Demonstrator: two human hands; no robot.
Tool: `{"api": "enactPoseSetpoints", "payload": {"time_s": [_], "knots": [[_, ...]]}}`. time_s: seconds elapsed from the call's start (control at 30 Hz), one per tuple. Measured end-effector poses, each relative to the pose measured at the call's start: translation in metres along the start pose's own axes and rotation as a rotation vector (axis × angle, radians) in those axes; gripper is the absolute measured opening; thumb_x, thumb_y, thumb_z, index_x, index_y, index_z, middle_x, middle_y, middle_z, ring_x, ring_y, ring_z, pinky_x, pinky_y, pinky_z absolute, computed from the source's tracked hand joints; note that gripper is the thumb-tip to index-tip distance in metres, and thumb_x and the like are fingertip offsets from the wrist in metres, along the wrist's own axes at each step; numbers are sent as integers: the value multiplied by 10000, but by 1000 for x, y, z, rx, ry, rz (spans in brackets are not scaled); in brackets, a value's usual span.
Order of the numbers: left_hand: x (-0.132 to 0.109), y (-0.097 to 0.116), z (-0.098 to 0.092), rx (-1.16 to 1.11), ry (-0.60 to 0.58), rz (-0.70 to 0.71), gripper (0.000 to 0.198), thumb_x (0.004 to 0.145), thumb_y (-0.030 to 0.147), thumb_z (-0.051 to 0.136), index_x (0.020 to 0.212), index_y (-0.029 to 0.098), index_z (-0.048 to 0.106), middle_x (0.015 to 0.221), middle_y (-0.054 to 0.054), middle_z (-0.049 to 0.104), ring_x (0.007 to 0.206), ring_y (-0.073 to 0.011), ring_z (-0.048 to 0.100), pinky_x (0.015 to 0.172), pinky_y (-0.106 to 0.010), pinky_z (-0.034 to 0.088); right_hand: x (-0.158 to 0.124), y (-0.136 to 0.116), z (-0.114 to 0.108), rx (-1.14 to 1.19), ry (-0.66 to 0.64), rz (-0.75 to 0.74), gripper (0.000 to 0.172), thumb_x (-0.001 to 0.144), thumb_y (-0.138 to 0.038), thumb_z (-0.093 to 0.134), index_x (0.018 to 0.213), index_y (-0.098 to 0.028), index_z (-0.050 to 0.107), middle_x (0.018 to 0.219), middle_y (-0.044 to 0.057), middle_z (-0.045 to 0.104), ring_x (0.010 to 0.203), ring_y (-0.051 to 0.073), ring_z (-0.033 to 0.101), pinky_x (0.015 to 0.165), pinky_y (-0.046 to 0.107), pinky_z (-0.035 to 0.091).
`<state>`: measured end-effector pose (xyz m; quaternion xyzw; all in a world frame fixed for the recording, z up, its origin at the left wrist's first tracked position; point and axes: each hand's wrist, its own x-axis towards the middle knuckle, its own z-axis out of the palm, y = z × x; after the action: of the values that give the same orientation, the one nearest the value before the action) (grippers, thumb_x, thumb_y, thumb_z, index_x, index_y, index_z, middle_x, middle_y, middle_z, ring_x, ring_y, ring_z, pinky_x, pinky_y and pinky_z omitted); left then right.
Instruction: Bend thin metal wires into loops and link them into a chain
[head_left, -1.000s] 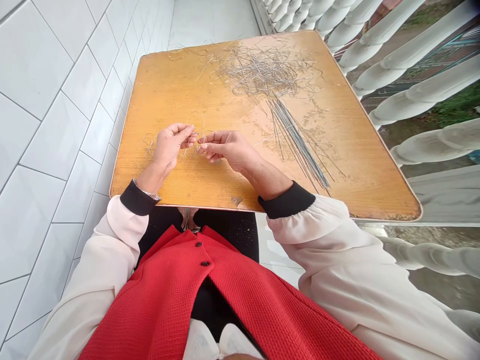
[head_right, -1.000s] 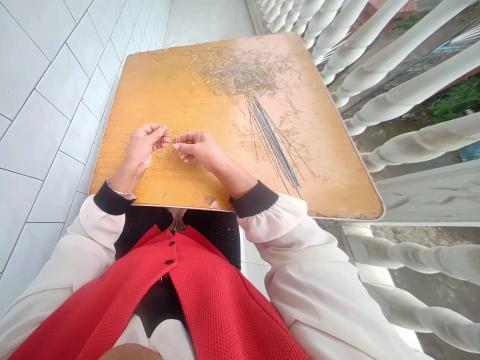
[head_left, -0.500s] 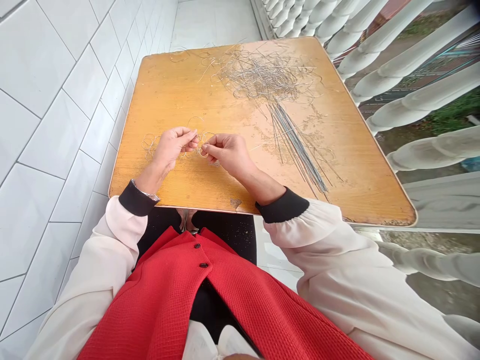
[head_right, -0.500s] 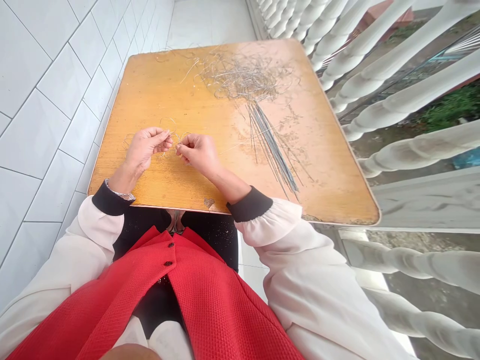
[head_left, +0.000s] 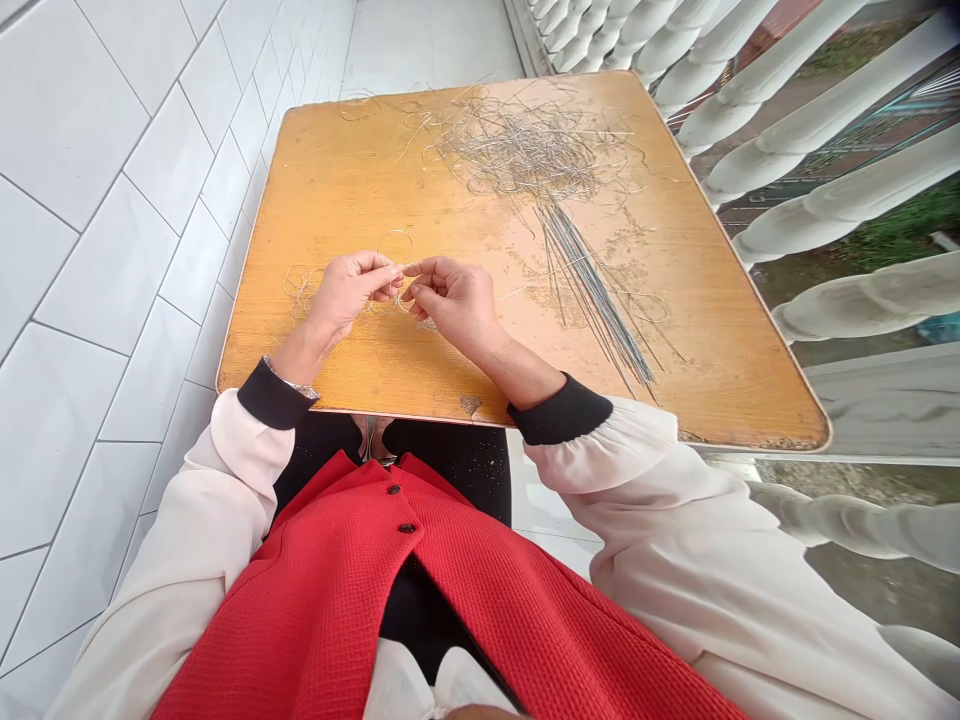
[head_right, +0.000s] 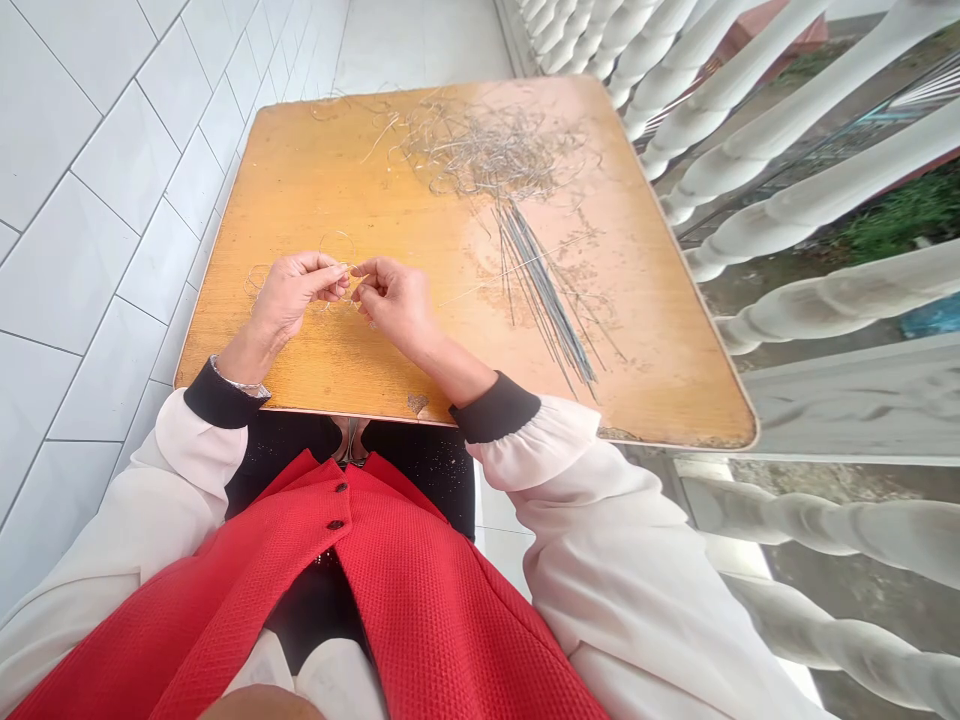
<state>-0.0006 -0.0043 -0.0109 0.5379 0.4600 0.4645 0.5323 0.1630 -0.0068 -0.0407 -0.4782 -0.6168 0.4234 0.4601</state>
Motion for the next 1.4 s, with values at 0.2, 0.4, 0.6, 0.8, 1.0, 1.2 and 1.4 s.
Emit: {"api": "enactPoseSetpoints", "payload": {"time_s": [0.2, 0.4, 0.6, 0.8, 1.0, 1.2, 1.4], "knots": [[3, -5, 2, -50, 41, 10, 232, 900, 106, 667, 675, 156, 640, 676, 22, 680, 618, -47, 590, 691, -203, 495, 1, 0, 0, 19, 13, -23, 107, 788, -120, 659, 873, -178, 687, 645, -28, 652, 511, 88, 549, 505, 229, 462], [6, -7, 1, -89, 46, -12, 235, 912, 124, 675, 683, 163, 638, 675, 22, 676, 620, -48, 603, 680, -194, 496, 0, -2, 0, 39, -22, 0, 70, 809, -164, 704, 874, -181, 681, 660, -22, 654, 514, 90, 547, 509, 236, 450], [6, -7, 2, -43, 67, 37, 244, 902, 124, 683, 665, 160, 637, 660, 25, 667, 603, -41, 582, 682, -189, 483, 1, -2, 1, 36, 7, -41, 228, 817, -347, 782, 963, -206, 679, 700, -17, 650, 624, 119, 598, 608, 264, 494], [6, -9, 7, 4, 61, 75, 250, 872, 66, 656, 641, 161, 646, 630, 32, 661, 601, -43, 581, 661, -185, 476, -1, -6, 0, -130, 93, -104, 154, 863, -362, 718, 837, -212, 694, 626, -20, 604, 599, 132, 568, 603, 280, 465], [4, -7, 8, 17, 75, 121, 264, 876, 65, 667, 632, 166, 643, 619, 41, 647, 597, -47, 574, 663, -195, 472, -3, -9, -1, -79, 133, -45, 164, 883, -349, 708, 797, -224, 649, 616, -11, 616, 561, 133, 572, 584, 287, 497], [3, -2, 9, 8, 87, 91, 269, 909, 93, 677, 654, 161, 628, 650, 36, 656, 589, -49, 575, 677, -219, 468, -3, -5, -2, 22, 115, 3, 170, 889, -365, 741, 861, -251, 618, 679, -9, 627, 651, 161, 626, 626, 294, 516], [2, -2, 8, 16, 32, 42, 258, 953, 169, 667, 698, 160, 625, 681, 29, 681, 602, -48, 590, 671, -209, 474, -1, -10, 0, 34, 150, 7, 157, 907, -306, 725, 822, -218, 627, 658, -18, 639, 580, 120, 596, 584, 263, 488]]}}
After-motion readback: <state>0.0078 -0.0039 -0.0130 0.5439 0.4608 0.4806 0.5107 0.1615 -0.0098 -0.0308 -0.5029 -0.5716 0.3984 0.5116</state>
